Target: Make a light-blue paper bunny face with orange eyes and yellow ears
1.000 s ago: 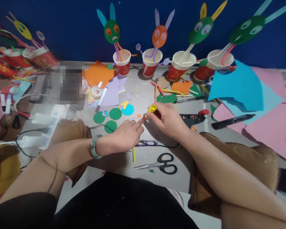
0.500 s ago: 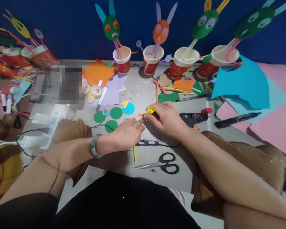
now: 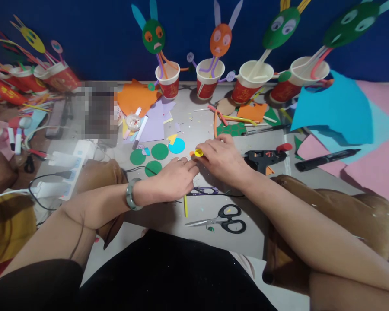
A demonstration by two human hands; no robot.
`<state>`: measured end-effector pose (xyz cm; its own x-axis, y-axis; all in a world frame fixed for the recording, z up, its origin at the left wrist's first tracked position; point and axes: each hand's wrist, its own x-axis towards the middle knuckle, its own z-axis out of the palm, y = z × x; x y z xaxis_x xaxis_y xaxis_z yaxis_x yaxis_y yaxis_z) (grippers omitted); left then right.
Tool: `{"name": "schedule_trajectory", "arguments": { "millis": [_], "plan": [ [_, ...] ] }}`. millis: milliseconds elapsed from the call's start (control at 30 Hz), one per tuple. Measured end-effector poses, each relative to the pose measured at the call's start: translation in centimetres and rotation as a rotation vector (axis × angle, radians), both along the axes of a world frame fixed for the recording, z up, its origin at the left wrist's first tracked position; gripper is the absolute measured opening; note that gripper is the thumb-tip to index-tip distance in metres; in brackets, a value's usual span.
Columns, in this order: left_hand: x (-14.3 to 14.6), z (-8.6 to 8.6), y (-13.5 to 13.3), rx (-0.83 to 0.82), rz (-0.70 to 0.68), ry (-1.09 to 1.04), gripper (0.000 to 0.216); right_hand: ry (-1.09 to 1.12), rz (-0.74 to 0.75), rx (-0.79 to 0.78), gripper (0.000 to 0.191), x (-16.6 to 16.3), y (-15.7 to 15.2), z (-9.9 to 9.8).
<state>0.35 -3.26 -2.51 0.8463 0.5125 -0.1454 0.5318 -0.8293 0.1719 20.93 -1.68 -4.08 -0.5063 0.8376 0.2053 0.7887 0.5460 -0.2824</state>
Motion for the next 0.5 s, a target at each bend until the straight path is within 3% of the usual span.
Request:
{"name": "schedule_trajectory", "arguments": {
  "millis": [167, 267, 500],
  "plan": [
    [0.0, 0.1, 0.1, 0.015, -0.014, 0.009, 0.031, 0.108, -0.064, -0.054, 0.021, 1.0, 0.2, 1.0],
    [0.0, 0.1, 0.1, 0.012, -0.022, 0.02, 0.032, 0.165, -0.029, -0.047, 0.016, 1.4, 0.2, 1.2],
    [0.0, 0.1, 0.1, 0.013, -0.026, 0.01, 0.032, 0.093, 0.079, -0.062, 0.029, 0.7, 0.3, 0.2]
  ]
}}
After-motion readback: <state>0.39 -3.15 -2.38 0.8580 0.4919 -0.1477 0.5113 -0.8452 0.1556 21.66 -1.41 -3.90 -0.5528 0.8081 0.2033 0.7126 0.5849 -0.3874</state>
